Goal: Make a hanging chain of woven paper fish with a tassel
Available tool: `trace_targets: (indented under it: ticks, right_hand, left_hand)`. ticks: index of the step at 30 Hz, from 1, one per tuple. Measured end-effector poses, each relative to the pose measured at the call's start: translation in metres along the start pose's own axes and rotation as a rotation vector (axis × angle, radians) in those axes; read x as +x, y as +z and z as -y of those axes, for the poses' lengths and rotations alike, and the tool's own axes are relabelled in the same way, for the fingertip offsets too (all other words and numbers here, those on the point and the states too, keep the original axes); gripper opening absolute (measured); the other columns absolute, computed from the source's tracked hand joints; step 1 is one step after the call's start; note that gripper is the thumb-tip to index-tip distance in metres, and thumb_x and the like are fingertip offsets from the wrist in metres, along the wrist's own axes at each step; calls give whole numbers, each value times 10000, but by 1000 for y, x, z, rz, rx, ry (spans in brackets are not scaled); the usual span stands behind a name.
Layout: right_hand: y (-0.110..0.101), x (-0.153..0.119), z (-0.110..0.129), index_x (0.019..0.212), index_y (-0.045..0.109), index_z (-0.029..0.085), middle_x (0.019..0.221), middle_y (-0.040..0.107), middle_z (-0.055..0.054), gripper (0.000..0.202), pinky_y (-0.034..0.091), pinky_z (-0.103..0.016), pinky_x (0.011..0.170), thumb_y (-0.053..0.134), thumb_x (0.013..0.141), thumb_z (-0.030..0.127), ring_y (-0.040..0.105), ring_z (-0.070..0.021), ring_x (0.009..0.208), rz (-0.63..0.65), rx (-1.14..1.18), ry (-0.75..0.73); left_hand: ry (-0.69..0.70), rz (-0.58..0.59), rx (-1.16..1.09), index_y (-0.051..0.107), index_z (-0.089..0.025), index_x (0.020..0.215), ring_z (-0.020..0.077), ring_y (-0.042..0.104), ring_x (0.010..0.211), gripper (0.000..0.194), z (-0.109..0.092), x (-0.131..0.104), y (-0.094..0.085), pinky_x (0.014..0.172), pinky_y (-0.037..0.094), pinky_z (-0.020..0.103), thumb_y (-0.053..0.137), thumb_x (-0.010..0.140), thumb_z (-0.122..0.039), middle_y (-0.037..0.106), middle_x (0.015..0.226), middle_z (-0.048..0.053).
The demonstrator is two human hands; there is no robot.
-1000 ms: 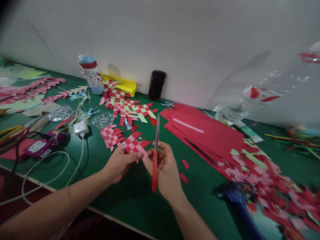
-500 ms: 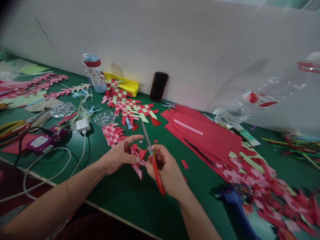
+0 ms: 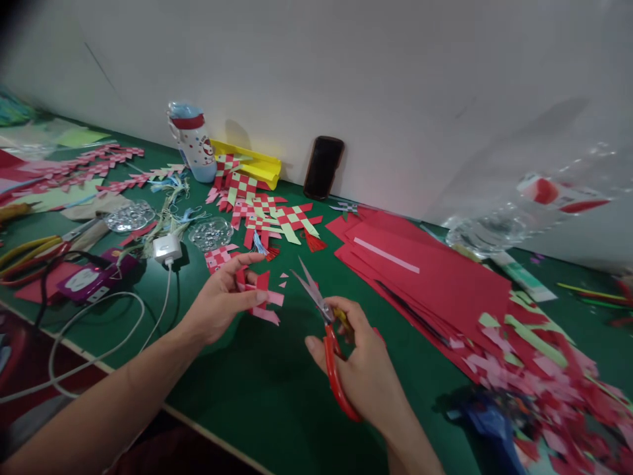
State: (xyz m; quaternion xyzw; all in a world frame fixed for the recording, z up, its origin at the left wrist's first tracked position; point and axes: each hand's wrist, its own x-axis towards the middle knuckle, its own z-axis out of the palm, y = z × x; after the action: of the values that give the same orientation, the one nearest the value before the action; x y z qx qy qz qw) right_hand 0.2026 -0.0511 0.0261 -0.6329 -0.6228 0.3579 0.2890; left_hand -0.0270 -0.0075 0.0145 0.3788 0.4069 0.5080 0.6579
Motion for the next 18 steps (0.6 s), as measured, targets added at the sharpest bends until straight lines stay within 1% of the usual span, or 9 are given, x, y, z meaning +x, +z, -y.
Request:
trace_targets:
  ticks: [3, 5, 7, 10, 14, 18]
  right_hand:
    - [1, -1, -2, 1203, 517, 297, 1066, 641, -56, 525, 525, -331, 709, 670, 753, 520, 644, -220, 855, 90, -130, 41]
    - [6, -1, -3, 1227, 534, 306, 1102, 652, -64, 550, 531, -343, 716, 674, 747, 536, 653, -239, 888, 135, -175, 32]
    - [11, -2, -3, 1227, 559, 316, 1105, 666, -58, 553, 536, -347, 722, 688, 736, 533, 660, -245, 895, 151, -187, 14]
    - [16, -2, -1, 1204, 590, 325, 1039, 694, -38, 542, 535, -335, 689, 709, 715, 524, 669, -235, 845, 145, -185, 13]
    - [14, -1, 3, 1181, 607, 324, 968, 709, -18, 520, 517, -312, 631, 711, 710, 518, 665, -214, 771, 125, -183, 37]
    - [13, 0, 6, 1149, 621, 321, 950, 709, -10, 505, 508, -309, 627, 721, 696, 520, 655, -205, 743, 113, -181, 27]
  left_hand:
    - [86, -92, -24, 583, -219, 1159, 64, 605, 650, 553, -4, 3, -3, 641, 547, 200, 814, 664, -132, 540, 784, -58]
    - [109, -128, -30, 592, -224, 1142, 61, 605, 664, 534, -4, 3, -4, 652, 546, 191, 818, 665, -139, 539, 788, -58]
    - [100, -127, -20, 590, -228, 1148, 66, 605, 673, 546, -4, 3, -4, 657, 548, 195, 824, 661, -147, 549, 794, -54]
    - [81, -104, 2, 580, -225, 1166, 80, 610, 684, 566, -3, 2, -4, 658, 546, 206, 826, 661, -156, 557, 797, -45]
    - [66, -80, -8, 568, -222, 1168, 90, 624, 678, 566, -2, 1, -4, 664, 545, 224, 824, 667, -163, 569, 802, -38]
    - [62, -68, -23, 556, -224, 1183, 116, 654, 709, 571, -1, 2, -4, 701, 556, 261, 814, 678, -157, 588, 821, -28]
